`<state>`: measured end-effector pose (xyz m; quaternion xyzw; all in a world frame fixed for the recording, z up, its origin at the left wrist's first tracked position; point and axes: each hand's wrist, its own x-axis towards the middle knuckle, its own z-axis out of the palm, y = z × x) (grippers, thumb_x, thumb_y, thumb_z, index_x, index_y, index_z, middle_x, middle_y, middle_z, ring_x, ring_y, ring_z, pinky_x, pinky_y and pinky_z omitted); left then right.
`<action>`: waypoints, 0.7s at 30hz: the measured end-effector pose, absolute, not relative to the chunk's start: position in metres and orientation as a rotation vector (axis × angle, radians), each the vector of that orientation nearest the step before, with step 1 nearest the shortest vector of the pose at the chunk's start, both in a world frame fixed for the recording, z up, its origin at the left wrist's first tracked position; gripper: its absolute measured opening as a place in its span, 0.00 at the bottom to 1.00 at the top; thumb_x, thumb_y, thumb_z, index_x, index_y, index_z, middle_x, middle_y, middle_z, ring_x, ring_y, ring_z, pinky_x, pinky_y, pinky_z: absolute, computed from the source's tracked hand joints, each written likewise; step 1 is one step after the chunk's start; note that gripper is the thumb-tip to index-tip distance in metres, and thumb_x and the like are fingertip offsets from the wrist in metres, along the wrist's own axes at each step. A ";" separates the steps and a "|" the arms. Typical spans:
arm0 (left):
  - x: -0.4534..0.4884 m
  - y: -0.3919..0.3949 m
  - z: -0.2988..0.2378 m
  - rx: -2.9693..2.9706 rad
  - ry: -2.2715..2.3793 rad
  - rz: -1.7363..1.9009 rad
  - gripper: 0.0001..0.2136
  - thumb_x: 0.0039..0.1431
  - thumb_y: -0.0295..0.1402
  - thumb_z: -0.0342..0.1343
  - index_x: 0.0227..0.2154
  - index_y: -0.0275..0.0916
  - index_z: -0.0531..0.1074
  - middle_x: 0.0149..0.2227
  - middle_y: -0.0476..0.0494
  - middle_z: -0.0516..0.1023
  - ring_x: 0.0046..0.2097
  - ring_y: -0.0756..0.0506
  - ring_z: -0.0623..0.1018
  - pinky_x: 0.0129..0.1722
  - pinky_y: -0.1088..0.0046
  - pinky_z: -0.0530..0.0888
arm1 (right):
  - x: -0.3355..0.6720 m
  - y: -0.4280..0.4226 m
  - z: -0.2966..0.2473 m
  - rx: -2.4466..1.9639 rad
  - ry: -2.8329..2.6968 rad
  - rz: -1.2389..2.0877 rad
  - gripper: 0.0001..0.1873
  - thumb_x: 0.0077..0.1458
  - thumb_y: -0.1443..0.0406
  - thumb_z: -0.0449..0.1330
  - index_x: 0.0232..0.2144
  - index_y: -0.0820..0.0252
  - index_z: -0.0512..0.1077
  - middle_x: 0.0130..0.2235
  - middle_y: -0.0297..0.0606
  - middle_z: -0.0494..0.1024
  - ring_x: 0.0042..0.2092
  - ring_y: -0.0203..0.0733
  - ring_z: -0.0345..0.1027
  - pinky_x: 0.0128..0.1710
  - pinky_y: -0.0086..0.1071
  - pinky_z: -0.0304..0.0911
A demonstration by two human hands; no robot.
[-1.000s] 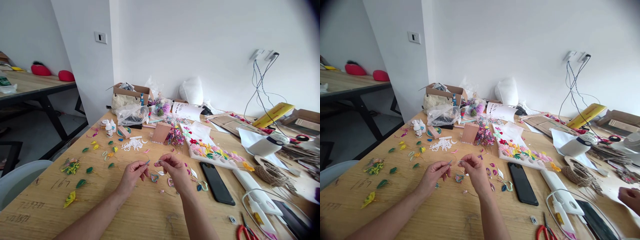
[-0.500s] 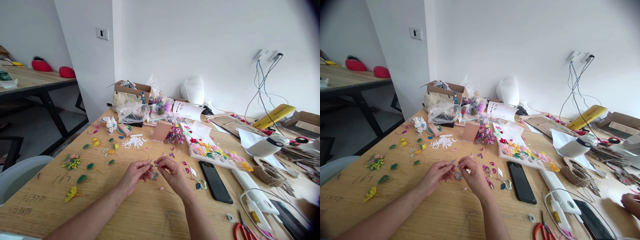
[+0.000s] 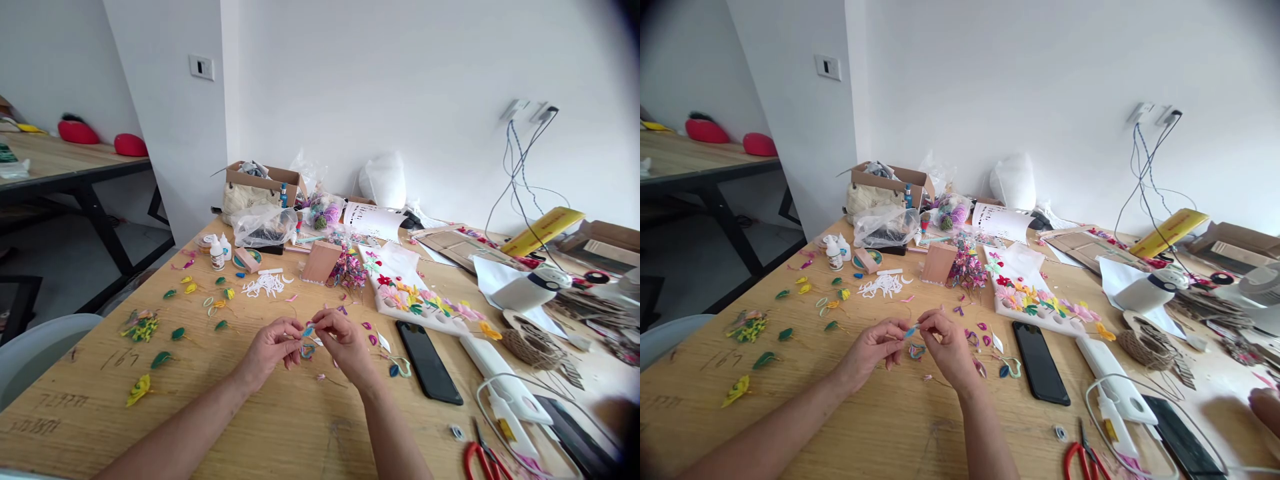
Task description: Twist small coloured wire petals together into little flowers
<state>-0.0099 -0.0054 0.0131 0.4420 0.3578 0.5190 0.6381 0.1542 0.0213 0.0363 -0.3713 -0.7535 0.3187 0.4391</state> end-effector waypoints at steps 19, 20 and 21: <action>-0.015 -0.008 0.018 0.903 0.643 0.906 0.10 0.45 0.30 0.60 0.28 0.37 0.64 0.20 0.53 0.72 0.17 0.55 0.71 0.14 0.85 0.61 | 0.159 0.023 0.044 -0.742 -1.885 1.203 0.03 0.49 0.67 0.58 0.24 0.58 0.69 0.33 0.37 0.71 0.37 0.38 0.66 0.35 0.31 0.62; -0.016 -0.009 0.018 0.894 0.650 0.889 0.09 0.45 0.30 0.60 0.28 0.37 0.65 0.20 0.52 0.72 0.17 0.55 0.71 0.14 0.85 0.62 | 0.159 0.023 0.045 -0.735 -1.895 1.218 0.03 0.49 0.68 0.58 0.25 0.59 0.69 0.33 0.37 0.71 0.37 0.38 0.66 0.35 0.31 0.62; -0.016 -0.009 0.018 0.885 0.660 0.875 0.08 0.44 0.29 0.60 0.28 0.36 0.66 0.20 0.52 0.72 0.17 0.55 0.71 0.14 0.84 0.62 | 0.159 0.024 0.046 -0.731 -1.903 1.230 0.02 0.49 0.68 0.58 0.25 0.59 0.69 0.33 0.37 0.71 0.36 0.38 0.66 0.35 0.31 0.62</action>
